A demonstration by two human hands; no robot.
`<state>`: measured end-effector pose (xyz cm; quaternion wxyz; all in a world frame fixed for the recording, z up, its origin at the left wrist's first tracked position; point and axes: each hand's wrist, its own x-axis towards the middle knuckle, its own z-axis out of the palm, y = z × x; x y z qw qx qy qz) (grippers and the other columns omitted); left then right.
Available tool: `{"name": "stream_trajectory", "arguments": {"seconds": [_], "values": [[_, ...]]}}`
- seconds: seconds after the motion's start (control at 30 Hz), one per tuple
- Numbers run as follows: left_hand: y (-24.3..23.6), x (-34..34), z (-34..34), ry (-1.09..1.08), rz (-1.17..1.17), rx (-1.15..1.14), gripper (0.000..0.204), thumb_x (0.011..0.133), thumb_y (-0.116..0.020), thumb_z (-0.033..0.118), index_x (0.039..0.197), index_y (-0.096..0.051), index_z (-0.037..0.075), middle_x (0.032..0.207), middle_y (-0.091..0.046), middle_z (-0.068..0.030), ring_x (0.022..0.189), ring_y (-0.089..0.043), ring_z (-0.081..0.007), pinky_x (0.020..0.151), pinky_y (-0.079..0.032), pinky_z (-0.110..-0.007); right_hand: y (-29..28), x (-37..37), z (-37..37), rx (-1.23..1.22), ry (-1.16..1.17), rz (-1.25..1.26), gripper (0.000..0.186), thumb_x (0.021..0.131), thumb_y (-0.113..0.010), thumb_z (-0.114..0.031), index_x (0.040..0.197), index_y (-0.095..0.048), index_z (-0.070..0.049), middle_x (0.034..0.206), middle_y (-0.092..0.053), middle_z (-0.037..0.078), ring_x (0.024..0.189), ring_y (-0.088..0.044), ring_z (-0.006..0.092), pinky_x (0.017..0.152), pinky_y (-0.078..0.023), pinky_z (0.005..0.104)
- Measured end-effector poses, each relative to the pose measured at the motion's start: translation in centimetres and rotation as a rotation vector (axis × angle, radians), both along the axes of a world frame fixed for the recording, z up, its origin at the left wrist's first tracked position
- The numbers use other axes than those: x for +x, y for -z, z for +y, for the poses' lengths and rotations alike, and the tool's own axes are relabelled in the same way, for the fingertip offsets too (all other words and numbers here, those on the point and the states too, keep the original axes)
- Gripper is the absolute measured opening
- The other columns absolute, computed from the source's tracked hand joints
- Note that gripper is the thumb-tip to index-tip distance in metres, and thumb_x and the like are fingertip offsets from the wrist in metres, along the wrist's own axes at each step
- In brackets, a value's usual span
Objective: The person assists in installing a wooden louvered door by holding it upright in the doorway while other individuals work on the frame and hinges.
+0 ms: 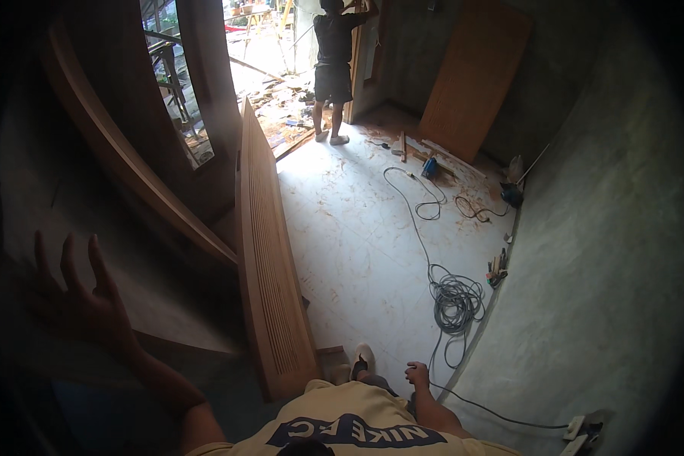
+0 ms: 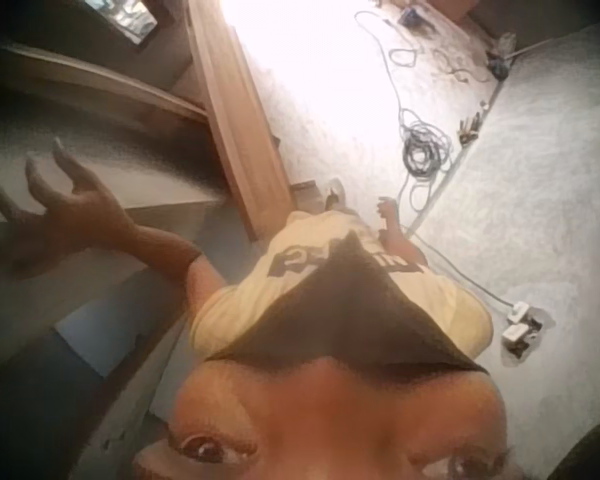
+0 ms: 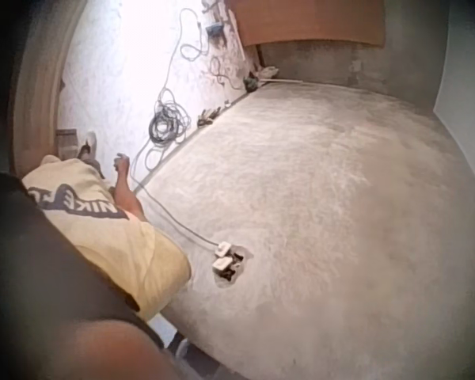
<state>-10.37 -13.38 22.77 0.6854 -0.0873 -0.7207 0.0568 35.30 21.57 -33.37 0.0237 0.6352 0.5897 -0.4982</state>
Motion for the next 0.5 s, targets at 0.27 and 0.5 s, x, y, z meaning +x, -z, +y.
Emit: {"name": "stream_trajectory", "arguments": {"seconds": [0.27,0.5], "values": [[0.8,0.3,0.6,0.014,0.023,0.053,0.023,0.084,-0.066,0.046,0.101,-0.065,0.03,0.129,-0.057,0.0096,0.113,-0.054,-0.0264,0.1,-0.029,-0.048,0.6,0.2,-0.4,0.005,0.012,0.062,0.039,0.073,-0.062,-0.005,0.112,-0.065,-0.005,0.084,-0.069,0.012,0.063,-0.067,0.0187,0.051,-0.053,0.0313],[1.7,0.5,0.5,0.048,-0.008,0.09,0.023,0.084,-0.066,0.045,0.101,-0.065,0.03,0.128,-0.057,0.0111,0.118,-0.05,-0.0269,0.101,-0.027,-0.048,1.6,4.5,-1.6,0.032,-0.125,-0.103,0.043,0.07,-0.066,-0.005,0.113,-0.065,-0.006,0.086,-0.07,0.012,0.064,-0.068,0.0192,0.053,-0.054,0.0322]]}}
